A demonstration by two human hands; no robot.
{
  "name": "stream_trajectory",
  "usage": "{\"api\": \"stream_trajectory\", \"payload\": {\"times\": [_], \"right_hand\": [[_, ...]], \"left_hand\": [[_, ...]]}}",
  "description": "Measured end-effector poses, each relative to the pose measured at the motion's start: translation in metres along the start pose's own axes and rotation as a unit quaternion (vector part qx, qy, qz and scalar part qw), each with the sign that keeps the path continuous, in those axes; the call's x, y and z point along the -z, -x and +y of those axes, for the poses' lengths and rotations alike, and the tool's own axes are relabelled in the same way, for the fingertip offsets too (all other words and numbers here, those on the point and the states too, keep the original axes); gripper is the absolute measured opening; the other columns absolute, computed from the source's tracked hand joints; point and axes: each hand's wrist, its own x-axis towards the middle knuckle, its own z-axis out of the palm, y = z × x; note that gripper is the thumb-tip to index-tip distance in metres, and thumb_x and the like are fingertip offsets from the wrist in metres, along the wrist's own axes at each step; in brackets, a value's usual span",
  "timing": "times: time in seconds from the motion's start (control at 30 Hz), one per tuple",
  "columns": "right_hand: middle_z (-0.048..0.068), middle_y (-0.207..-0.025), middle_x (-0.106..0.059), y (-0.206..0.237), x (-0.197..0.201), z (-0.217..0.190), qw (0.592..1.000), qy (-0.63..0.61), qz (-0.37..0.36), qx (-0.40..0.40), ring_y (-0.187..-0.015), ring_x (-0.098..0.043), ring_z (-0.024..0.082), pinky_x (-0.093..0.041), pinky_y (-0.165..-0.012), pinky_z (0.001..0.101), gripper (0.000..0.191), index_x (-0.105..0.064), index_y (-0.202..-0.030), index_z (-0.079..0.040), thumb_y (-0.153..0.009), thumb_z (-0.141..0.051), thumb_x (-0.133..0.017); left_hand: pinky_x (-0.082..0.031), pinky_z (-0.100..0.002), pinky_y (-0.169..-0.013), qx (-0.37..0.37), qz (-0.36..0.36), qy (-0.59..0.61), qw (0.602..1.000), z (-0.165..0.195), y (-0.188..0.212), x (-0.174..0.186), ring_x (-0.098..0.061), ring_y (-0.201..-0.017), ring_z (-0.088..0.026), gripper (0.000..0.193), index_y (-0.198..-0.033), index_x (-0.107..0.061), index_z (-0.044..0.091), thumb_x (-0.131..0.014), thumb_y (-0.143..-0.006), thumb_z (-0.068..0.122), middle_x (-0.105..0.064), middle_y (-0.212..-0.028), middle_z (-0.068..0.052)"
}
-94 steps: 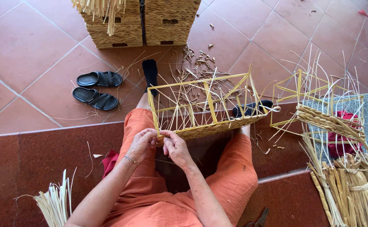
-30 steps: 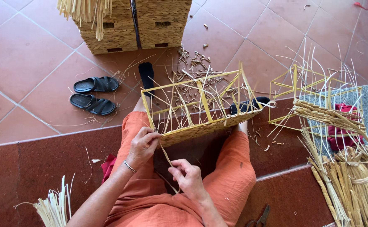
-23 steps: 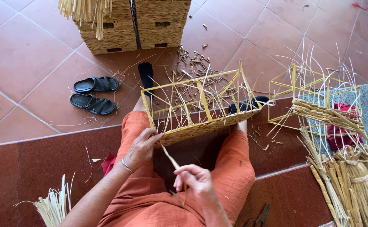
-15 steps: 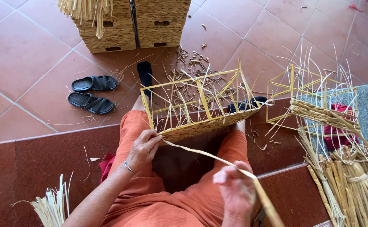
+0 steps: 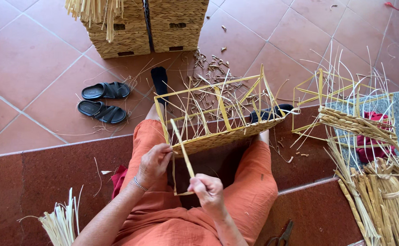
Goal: The person sits on the floor with a woven basket frame across their lap and weaves thin wooden strips into the frame, threading and tightening each strip by hand. They occasionally reach for new strips and reposition the frame while continuing to weave.
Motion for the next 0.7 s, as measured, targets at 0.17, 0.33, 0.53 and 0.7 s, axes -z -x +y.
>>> {"api": "stream_trajectory", "payload": {"times": [0.17, 0.33, 0.53, 0.7], "right_hand": [[0.001, -0.063, -0.062, -0.012, -0.016, 0.007, 0.996, 0.056, -0.067, -0.02, -0.057, -0.054, 0.005, -0.044, -0.052, 0.024, 0.026, -0.068, -0.073, 0.0, -0.098, -0.008, -0.063], [-0.003, -0.07, -0.061, -0.017, -0.015, 0.031, 0.989, -0.05, -0.12, -0.071, -0.061, -0.051, 0.004, -0.042, -0.055, 0.0223, 0.036, -0.073, -0.086, -0.003, -0.109, -0.027, -0.058], [0.0, -0.076, -0.072, -0.071, -0.023, 0.068, 0.99, 0.047, 0.063, -0.119, -0.066, -0.064, 0.004, -0.054, -0.06, 0.0209, 0.023, -0.071, -0.097, 0.0, -0.095, -0.023, -0.074], [-0.001, -0.08, -0.074, -0.079, -0.036, 0.083, 0.992, 0.008, 0.088, -0.088, -0.072, -0.065, 0.003, -0.055, -0.067, 0.0205, 0.015, -0.074, -0.097, -0.001, -0.095, -0.015, -0.073]], "left_hand": [[-0.058, -0.032, -0.064, 0.049, -0.02, 0.003, 0.999, -0.001, -0.01, 0.0, -0.073, -0.075, -0.018, 0.054, -0.133, -0.053, 0.001, -0.076, -0.085, 0.001, -0.073, -0.091, -0.007], [-0.055, -0.036, -0.065, -0.055, -0.032, -0.081, 0.995, 0.003, -0.017, 0.003, -0.068, -0.074, -0.026, 0.021, -0.107, -0.069, 0.007, -0.075, -0.087, 0.002, -0.067, -0.086, -0.009], [-0.055, -0.036, -0.065, -0.053, -0.035, -0.071, 0.995, 0.005, -0.014, 0.006, -0.068, -0.075, -0.027, 0.022, -0.108, -0.07, 0.005, -0.073, -0.087, 0.002, -0.067, -0.087, -0.01], [-0.058, -0.035, -0.072, -0.06, -0.033, -0.07, 0.995, 0.014, -0.023, 0.016, -0.071, -0.084, -0.028, 0.034, -0.118, -0.07, 0.004, -0.067, -0.085, -0.004, -0.069, -0.095, -0.011]]}}
